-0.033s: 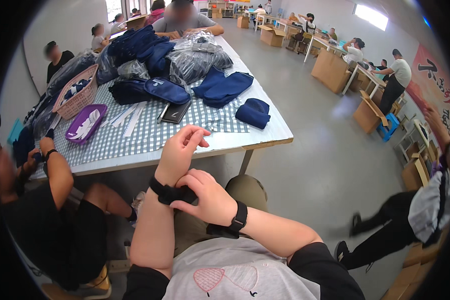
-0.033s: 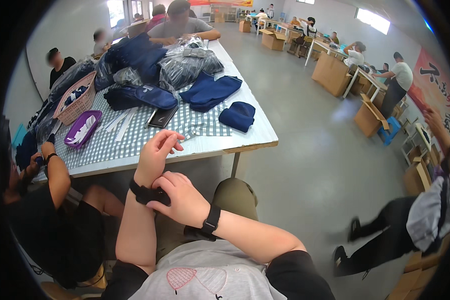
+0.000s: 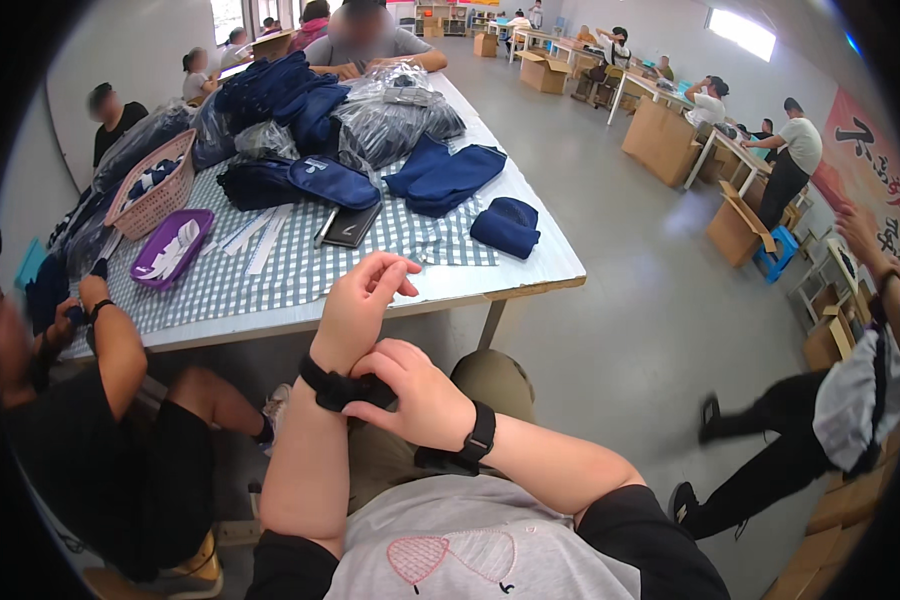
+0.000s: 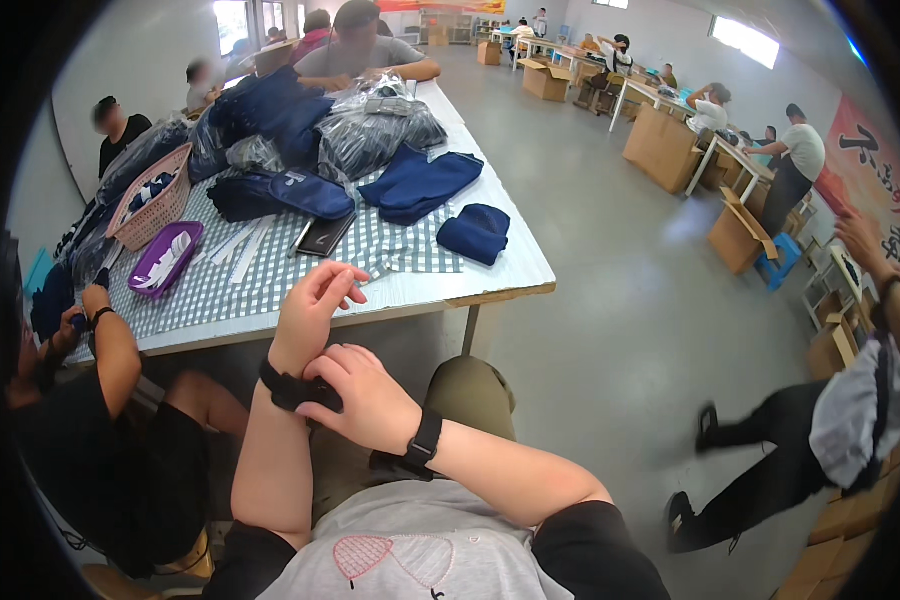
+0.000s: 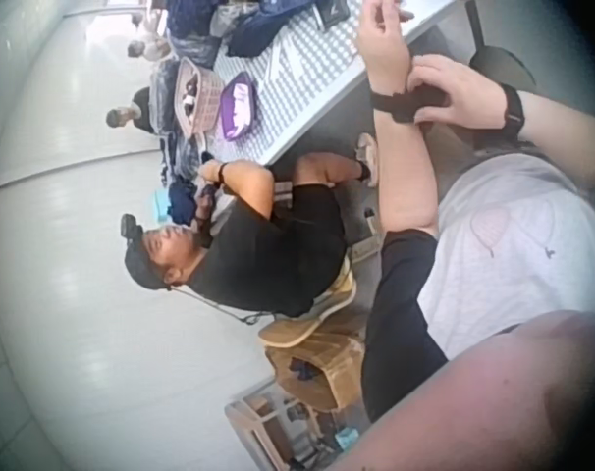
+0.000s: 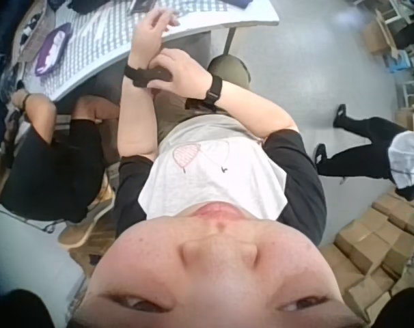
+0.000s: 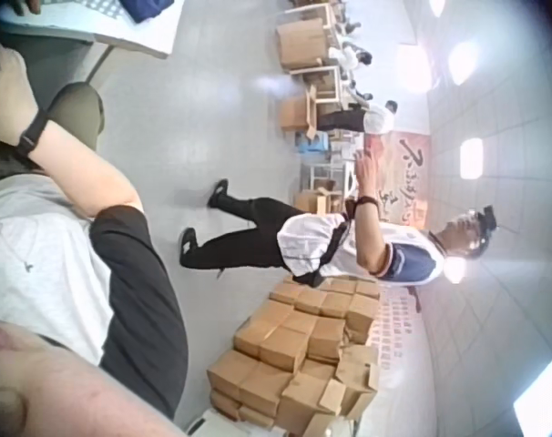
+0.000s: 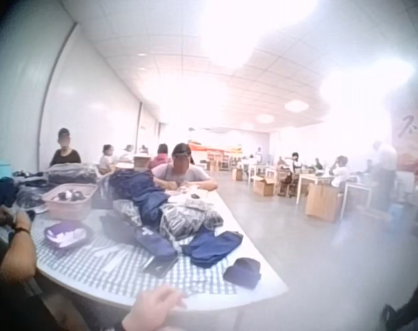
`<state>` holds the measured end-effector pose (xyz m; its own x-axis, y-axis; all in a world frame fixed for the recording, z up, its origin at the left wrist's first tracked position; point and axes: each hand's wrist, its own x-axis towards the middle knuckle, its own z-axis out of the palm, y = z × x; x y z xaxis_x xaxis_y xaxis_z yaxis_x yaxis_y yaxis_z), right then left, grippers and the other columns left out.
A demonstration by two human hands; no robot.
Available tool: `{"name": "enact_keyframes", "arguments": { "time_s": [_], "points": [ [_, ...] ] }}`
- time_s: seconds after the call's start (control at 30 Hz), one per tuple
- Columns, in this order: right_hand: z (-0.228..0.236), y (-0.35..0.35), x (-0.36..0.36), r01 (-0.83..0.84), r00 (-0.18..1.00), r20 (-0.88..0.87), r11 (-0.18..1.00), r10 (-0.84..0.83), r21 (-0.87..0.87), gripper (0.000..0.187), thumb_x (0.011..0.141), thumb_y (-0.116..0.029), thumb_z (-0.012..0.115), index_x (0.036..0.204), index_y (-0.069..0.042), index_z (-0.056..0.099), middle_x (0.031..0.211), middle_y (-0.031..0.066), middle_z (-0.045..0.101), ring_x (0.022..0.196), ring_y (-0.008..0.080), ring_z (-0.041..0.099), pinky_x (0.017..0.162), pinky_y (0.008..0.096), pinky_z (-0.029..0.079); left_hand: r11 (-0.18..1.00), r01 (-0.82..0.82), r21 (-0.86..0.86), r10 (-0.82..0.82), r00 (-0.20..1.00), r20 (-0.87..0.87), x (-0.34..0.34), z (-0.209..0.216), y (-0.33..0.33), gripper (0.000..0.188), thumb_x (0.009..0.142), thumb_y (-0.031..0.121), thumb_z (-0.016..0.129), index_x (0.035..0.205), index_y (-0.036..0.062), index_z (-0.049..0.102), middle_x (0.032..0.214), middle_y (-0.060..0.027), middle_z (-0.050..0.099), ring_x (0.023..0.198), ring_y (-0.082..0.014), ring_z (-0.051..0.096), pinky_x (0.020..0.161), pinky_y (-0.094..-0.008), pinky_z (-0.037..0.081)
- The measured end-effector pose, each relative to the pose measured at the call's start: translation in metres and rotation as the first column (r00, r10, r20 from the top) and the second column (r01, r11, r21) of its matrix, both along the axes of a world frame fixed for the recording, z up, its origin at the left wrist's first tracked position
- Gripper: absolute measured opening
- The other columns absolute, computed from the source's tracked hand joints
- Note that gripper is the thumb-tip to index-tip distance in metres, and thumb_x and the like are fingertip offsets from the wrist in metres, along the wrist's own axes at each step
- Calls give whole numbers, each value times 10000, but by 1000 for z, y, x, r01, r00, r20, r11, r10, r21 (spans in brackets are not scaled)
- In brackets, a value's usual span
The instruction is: The recorder applies a white adhesive label to a blue fabric component, likely for shoe manufacturing.
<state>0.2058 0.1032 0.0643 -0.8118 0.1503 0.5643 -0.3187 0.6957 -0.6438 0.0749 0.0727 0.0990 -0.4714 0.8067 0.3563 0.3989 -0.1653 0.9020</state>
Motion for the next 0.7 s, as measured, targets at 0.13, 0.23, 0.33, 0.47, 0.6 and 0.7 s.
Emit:
{"name": "enact_keyframes", "arguments": {
  "time_s": [0.13,0.23,0.33,0.47,0.6,0.7],
  "points": [
    [-11,6,-2,-101,992,-75,995,100,-12,274,760,-154,714,981,-67,578,993,102,544,934,290,548,818,358,461,998,56,-39,-52,996,77,3,-3,1,229,931,220,484,935,36,620,819,-17,612,754,-79,554,683,-226,416],
    [-6,9,4,-127,992,12,990,128,-67,253,764,-154,714,964,-64,587,979,95,560,909,270,559,805,351,469,992,115,-42,-109,986,129,11,-5,3,229,932,224,486,942,40,621,799,-12,602,756,-76,541,696,-221,407],
    [-12,14,5,-137,991,2,990,137,-21,260,778,-166,708,981,-50,594,963,89,584,891,243,574,776,330,478,992,122,-33,-116,985,129,13,-11,7,223,929,223,498,949,39,624,781,-18,609,733,-70,536,677,-215,405],
    [1,27,15,-202,887,352,936,300,-287,274,801,-219,679,993,-46,588,949,111,604,847,262,591,764,328,479,983,124,-133,-118,992,53,18,-17,7,215,927,210,498,955,39,625,781,-32,624,711,-76,555,641,-219,423],
    [-1,41,25,-305,888,271,917,372,-258,266,827,-219,658,1026,-51,603,960,103,616,842,247,600,744,322,473,983,94,-158,-100,994,-33,29,-15,5,209,925,199,489,955,43,625,781,-41,629,711,-105,583,622,-239,438],
    [0,44,29,-307,879,294,917,376,-253,257,835,-210,651,1032,-50,608,973,95,617,846,233,599,743,316,472,985,118,-124,-127,990,-65,31,-16,3,204,925,183,478,950,39,619,782,-52,634,718,-144,605,615,-269,448]
  ]
}}
